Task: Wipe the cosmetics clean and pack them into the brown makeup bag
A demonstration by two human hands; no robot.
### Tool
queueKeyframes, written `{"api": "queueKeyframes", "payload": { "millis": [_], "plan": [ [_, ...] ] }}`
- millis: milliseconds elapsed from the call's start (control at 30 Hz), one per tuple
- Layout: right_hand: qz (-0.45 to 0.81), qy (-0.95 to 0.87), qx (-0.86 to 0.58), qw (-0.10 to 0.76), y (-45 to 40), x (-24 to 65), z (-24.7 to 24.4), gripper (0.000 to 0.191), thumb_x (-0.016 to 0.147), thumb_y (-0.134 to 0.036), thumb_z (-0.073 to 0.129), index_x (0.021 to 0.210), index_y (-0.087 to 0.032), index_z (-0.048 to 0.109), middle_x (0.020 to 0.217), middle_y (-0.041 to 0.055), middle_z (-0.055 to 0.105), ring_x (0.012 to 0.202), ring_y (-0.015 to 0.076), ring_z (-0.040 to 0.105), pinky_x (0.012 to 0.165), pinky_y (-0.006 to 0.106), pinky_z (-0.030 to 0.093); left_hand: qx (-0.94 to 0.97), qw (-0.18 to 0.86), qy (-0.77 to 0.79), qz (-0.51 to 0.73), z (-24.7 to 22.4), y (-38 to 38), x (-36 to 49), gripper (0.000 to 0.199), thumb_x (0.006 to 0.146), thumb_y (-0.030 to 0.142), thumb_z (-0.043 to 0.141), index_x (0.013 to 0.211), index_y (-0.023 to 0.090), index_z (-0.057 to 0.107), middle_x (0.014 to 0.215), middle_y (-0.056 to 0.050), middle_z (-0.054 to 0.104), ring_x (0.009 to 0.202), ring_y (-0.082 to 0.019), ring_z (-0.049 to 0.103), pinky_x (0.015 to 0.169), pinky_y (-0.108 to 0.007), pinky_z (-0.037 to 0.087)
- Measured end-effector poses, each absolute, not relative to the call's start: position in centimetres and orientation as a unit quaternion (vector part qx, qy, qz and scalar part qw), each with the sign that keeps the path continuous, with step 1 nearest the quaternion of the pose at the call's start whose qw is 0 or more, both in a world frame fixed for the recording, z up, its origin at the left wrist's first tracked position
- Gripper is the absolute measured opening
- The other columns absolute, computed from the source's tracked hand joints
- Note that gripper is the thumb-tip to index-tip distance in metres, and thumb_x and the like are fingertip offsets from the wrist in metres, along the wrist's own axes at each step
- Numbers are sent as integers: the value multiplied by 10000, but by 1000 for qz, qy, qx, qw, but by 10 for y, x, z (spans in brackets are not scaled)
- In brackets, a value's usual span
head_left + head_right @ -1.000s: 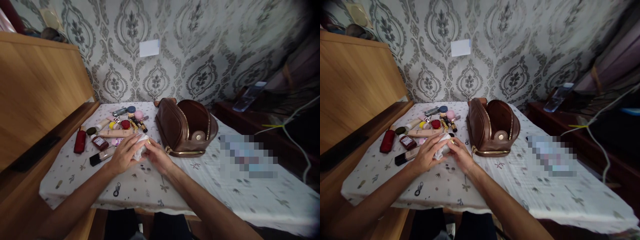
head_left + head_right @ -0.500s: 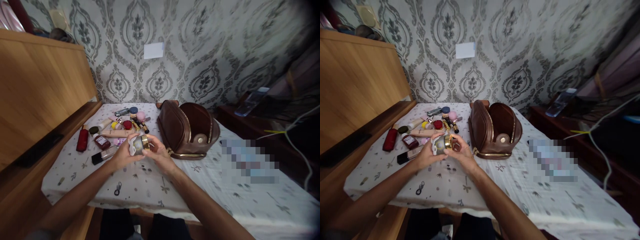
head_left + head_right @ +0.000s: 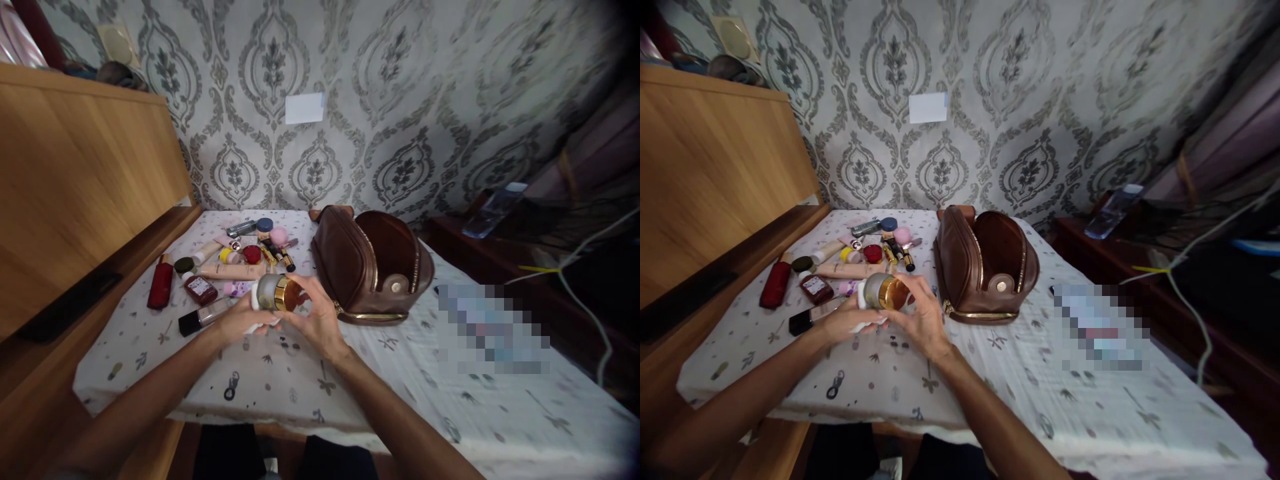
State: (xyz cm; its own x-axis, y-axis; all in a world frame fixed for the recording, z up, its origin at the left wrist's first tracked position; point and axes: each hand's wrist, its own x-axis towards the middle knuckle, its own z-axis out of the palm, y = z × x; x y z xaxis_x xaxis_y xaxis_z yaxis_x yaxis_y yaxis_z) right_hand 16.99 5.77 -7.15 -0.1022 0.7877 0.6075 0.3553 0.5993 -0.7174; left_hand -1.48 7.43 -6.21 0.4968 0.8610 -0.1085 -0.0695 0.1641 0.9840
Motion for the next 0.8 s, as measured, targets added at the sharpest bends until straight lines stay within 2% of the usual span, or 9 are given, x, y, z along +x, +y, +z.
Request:
{"api": "queueKeyframes", "payload": {
  "millis": [100, 300, 367, 467, 533, 633, 733, 800],
  "plan": [
    [147, -720, -428, 527, 56, 171, -74, 521, 807, -371, 765, 1297, -295, 604, 1074, 76, 606, 965, 246, 604, 837, 390, 542, 520, 704, 339, 345, -60, 74, -14, 402, 599, 356, 831, 870, 148, 618, 684, -38, 694, 536, -133, 611, 398, -184, 289],
    [3, -748, -458, 480, 54, 169, -80, 417, 876, -255, 664, 1286, -309, 610, 1226, 110, 570, 1096, 278, 571, 921, 436, 529, 455, 736, 339, 369, -57, 77, -7, 659, 609, 719, 777, 918, 156, 628, 703, -43, 696, 548, -177, 670, 347, -177, 258],
    [-26, -775, -447, 446, 54, 168, -80, 396, 892, -225, 634, 1280, -302, 614, 1247, 121, 569, 1101, 282, 560, 923, 444, 528, 452, 716, 378, 374, -59, 78, -5, 704, 607, 759, 752, 930, 146, 628, 670, -35, 681, 514, -174, 658, 350, -176, 268],
    [-35, -804, -428, 413, 53, 168, -79, 414, 892, -165, 603, 1286, -293, 605, 1251, 122, 572, 1127, 284, 535, 937, 447, 522, 450, 675, 439, 387, -62, 78, -6, 720, 603, 749, 760, 958, 136, 632, 659, -21, 674, 486, -160, 635, 396, -198, 367],
    [-24, -811, -415, 411, 52, 169, -77, 434, 875, -131, 603, 1285, -272, 599, 1237, 122, 575, 1139, 280, 524, 939, 435, 520, 470, 633, 465, 403, -63, 77, -8, 692, 619, 730, 759, 964, 141, 641, 647, -2, 664, 475, -146, 611, 431, -220, 420],
    [31, -805, -398, 439, 50, 171, -70, 453, 831, -150, 669, 1266, -251, 596, 1201, 115, 588, 1114, 271, 534, 940, 423, 513, 532, 548, 496, 413, -61, 75, -12, 638, 690, 728, 701, 953, 148, 656, 599, 21, 629, 462, -135, 563, 429, -225, 419],
    [138, -774, -390, 480, 49, 171, -63, 515, 754, -236, 778, 1237, -252, 599, 1136, 93, 607, 1071, 262, 559, 938, 418, 497, 590, 478, 524, 387, -60, 75, -16, 667, 732, 791, 592, 892, 148, 664, 553, 21, 595, 448, -147, 519, 406, -244, 395],
    [238, -735, -379, 510, 48, 169, -61, 555, 693, -338, 836, 1193, -252, 609, 1065, 67, 608, 998, 241, 577, 882, 384, 502, 611, 446, 541, 368, -62, 78, -19, 695, 762, 824, 499, 835, 155, 673, 576, -11, 629, 494, -180, 556, 452, -276, 443]
  ]
}}
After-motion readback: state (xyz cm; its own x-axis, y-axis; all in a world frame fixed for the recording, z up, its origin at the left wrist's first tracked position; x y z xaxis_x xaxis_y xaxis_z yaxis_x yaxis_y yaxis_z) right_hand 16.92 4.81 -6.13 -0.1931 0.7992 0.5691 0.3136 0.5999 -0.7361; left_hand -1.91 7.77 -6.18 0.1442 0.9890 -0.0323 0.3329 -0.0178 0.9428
